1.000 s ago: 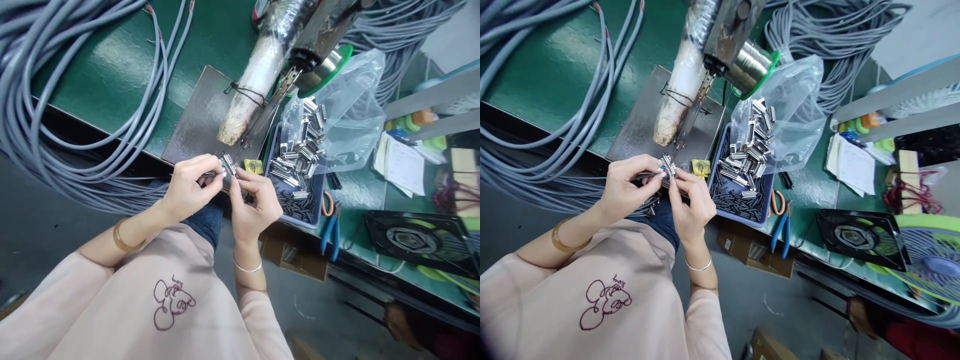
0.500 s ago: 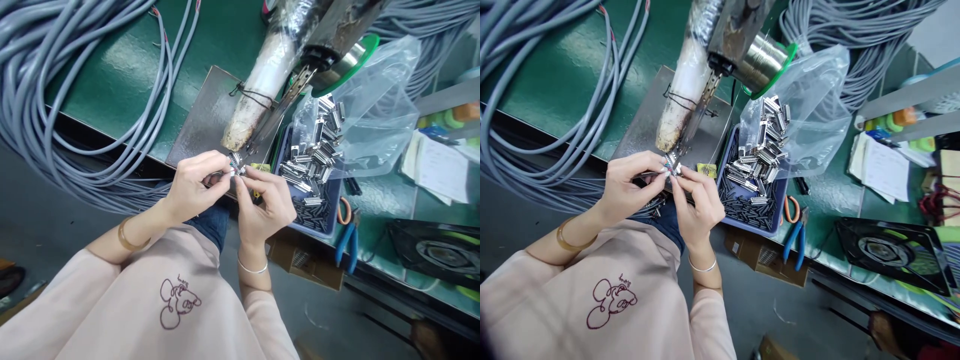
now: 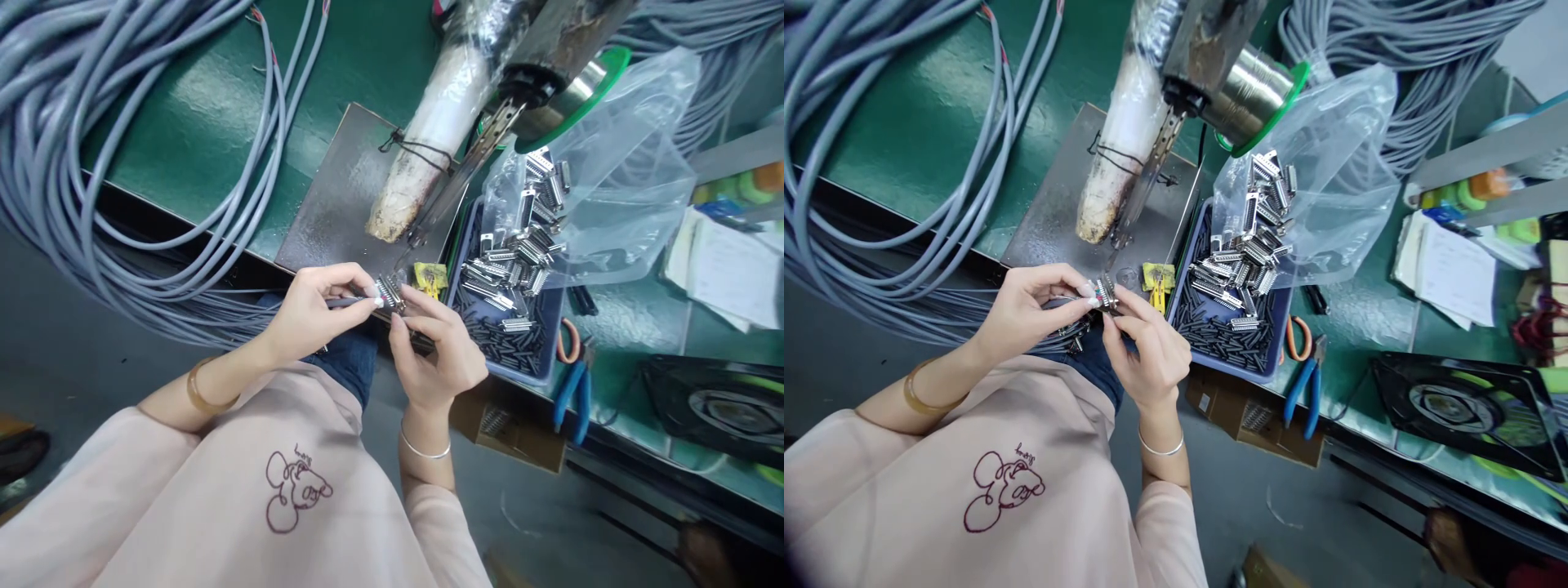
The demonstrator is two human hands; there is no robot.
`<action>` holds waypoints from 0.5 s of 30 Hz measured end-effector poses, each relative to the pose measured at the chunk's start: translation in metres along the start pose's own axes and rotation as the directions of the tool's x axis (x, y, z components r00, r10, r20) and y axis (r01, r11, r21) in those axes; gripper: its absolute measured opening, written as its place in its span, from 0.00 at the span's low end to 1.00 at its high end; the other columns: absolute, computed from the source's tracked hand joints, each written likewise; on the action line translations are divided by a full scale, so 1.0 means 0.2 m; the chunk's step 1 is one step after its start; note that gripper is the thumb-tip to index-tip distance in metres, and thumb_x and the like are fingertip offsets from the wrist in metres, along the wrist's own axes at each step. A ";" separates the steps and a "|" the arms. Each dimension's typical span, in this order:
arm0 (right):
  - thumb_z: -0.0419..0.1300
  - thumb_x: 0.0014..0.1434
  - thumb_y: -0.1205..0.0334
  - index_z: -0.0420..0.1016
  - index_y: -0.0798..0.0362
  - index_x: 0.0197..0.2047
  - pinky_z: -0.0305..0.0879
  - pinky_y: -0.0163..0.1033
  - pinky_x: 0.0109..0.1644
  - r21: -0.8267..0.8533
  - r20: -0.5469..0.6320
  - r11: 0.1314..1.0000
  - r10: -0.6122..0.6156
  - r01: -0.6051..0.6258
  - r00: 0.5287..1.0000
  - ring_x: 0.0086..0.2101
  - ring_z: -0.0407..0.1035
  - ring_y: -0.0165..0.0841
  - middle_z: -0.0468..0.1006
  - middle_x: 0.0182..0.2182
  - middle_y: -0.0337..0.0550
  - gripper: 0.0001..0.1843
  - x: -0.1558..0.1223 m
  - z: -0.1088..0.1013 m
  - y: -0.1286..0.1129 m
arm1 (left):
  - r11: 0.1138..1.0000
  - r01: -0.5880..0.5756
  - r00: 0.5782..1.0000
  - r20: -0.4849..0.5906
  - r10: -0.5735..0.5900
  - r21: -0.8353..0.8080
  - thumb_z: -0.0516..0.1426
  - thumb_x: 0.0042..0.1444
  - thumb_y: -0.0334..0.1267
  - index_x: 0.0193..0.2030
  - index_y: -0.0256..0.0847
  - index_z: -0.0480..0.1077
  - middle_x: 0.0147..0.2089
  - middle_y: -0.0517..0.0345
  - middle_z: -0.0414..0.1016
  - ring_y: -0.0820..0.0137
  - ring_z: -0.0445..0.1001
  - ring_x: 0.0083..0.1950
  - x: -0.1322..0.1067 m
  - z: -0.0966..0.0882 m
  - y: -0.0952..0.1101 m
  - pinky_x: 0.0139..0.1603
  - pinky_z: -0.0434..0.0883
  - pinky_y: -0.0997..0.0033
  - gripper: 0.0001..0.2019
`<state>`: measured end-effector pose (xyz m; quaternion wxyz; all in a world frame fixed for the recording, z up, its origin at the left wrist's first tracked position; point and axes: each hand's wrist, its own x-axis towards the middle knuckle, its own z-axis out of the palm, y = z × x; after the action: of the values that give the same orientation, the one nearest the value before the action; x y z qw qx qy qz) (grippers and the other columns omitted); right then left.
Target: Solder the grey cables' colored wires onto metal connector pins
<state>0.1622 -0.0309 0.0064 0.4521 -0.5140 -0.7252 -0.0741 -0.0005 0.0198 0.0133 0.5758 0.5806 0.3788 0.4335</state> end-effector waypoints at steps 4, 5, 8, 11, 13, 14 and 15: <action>0.65 0.63 0.67 0.70 0.50 0.36 0.77 0.33 0.36 0.110 0.035 0.987 0.110 -0.113 0.993 0.36 0.83 0.31 0.86 0.38 0.40 0.07 -0.02 -0.02 -0.01 | 0.967 0.171 0.980 0.134 -0.148 -0.186 0.66 0.52 0.34 0.32 0.36 0.77 0.28 0.58 0.78 0.77 0.72 0.25 -0.02 -0.03 0.01 0.25 0.70 0.79 0.04; 0.64 0.64 0.66 0.69 0.50 0.36 0.76 0.32 0.33 0.146 0.030 0.971 0.185 -0.188 0.982 0.35 0.82 0.30 0.85 0.35 0.39 0.07 -0.02 -0.02 -0.01 | 0.964 0.177 0.978 0.143 -0.150 -0.198 0.66 0.51 0.33 0.34 0.36 0.78 0.29 0.58 0.79 0.77 0.74 0.27 -0.02 -0.04 0.02 0.27 0.71 0.80 0.05; 0.62 0.66 0.60 0.67 0.50 0.33 0.68 0.30 0.25 0.264 0.047 0.877 0.404 -0.402 0.914 0.26 0.76 0.27 0.80 0.30 0.36 0.10 -0.02 -0.02 -0.03 | 0.956 0.193 0.975 0.148 -0.163 -0.221 0.68 0.48 0.31 0.39 0.36 0.78 0.31 0.58 0.80 0.76 0.76 0.28 -0.05 -0.06 0.03 0.28 0.73 0.81 0.11; 0.63 0.65 0.59 0.67 0.50 0.32 0.64 0.29 0.22 0.366 0.090 0.799 0.480 -0.478 0.872 0.21 0.70 0.23 0.78 0.29 0.34 0.11 -0.01 -0.03 -0.05 | 0.944 0.227 0.969 0.151 -0.195 -0.239 0.69 0.49 0.34 0.36 0.36 0.77 0.25 0.60 0.76 0.78 0.72 0.23 -0.07 -0.07 0.04 0.22 0.70 0.81 0.09; 0.63 0.64 0.60 0.67 0.50 0.32 0.64 0.28 0.23 0.397 0.093 0.783 0.485 -0.479 0.869 0.21 0.70 0.23 0.78 0.29 0.34 0.11 -0.01 -0.04 -0.06 | 0.940 0.223 0.971 0.147 -0.190 -0.258 0.69 0.49 0.34 0.34 0.36 0.77 0.23 0.61 0.75 0.79 0.70 0.22 -0.08 -0.06 0.04 0.21 0.69 0.81 0.08; 0.64 0.64 0.60 0.67 0.51 0.32 0.64 0.28 0.23 0.396 0.090 0.785 0.483 -0.476 0.871 0.21 0.70 0.23 0.79 0.29 0.34 0.11 -0.02 -0.04 -0.07 | 0.939 0.220 0.972 0.144 -0.187 -0.266 0.70 0.49 0.34 0.34 0.36 0.77 0.23 0.62 0.74 0.79 0.70 0.21 -0.08 -0.06 0.04 0.21 0.69 0.81 0.08; 0.63 0.64 0.60 0.67 0.51 0.31 0.65 0.28 0.23 0.388 0.085 0.793 0.477 -0.470 0.875 0.22 0.71 0.23 0.79 0.29 0.35 0.11 -0.02 -0.04 -0.07 | 0.937 0.219 0.972 0.142 -0.186 -0.272 0.70 0.49 0.34 0.34 0.36 0.77 0.23 0.62 0.74 0.79 0.70 0.21 -0.09 -0.06 0.04 0.21 0.68 0.81 0.08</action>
<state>0.1552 -0.0452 0.0132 0.5572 -0.5757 -0.5690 0.1854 -0.0180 0.0075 0.0195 0.7160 0.4728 0.3364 0.3880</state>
